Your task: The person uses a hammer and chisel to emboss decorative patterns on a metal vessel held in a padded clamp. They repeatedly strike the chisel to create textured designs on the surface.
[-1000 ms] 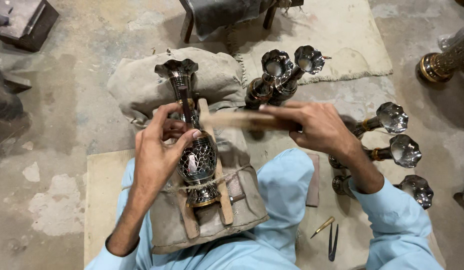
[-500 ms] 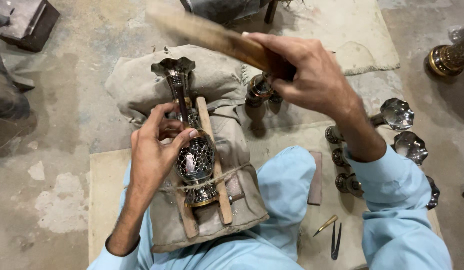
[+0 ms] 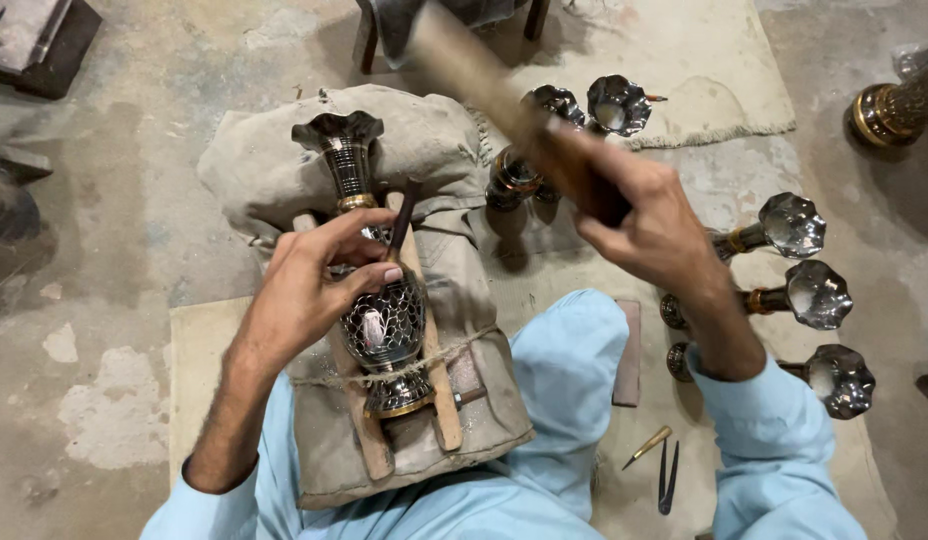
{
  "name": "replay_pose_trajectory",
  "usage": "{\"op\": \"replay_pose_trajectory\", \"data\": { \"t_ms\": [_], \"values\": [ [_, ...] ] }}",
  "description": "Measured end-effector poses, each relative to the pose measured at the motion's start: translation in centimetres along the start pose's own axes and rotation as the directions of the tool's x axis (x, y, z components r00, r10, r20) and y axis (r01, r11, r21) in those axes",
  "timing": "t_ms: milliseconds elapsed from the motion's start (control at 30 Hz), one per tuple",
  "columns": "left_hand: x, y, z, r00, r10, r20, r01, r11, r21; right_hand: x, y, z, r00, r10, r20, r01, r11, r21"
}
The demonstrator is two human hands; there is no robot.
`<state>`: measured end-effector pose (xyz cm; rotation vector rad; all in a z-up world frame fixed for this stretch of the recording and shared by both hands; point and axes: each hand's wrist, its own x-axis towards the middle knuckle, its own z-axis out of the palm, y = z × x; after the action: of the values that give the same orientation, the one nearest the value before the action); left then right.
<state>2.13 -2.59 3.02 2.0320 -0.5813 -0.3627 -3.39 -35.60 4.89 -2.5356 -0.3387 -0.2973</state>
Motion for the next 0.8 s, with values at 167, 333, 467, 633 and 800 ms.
{"op": "replay_pose_trajectory", "data": {
  "t_ms": [167, 333, 467, 633, 800],
  "values": [
    [0.3, 0.5, -0.2, 0.998, -0.035, 0.043, 0.035, 0.999, 0.009, -1.9, -0.4, -0.6, 0.995, 0.097, 0.007, -0.094, 0.980, -0.176],
    [0.1, 0.5, -0.4, 0.998, 0.001, 0.061, -0.005, 0.998, 0.066, -2.0, -0.4, -0.8, 0.992, -0.090, -0.091, 0.094, 0.995, 0.043],
    [-0.1, 0.6, -0.3, 0.999, 0.007, 0.048, -0.009, 1.000, 0.027, -2.2, -1.2, -1.2, 0.998, 0.066, 0.007, -0.063, 0.973, -0.220],
    [-0.5, 0.6, 0.0, 1.000, 0.003, -0.004, -0.002, 0.999, 0.038, -3.5, -0.9, -0.1, 0.995, 0.099, 0.001, -0.098, 0.988, -0.116],
    [-3.5, -1.9, 0.4, 0.942, 0.012, -0.334, -0.037, 0.997, -0.070, -8.9, 3.6, 3.3, 0.962, 0.272, 0.019, -0.270, 0.960, -0.069]
  ]
}}
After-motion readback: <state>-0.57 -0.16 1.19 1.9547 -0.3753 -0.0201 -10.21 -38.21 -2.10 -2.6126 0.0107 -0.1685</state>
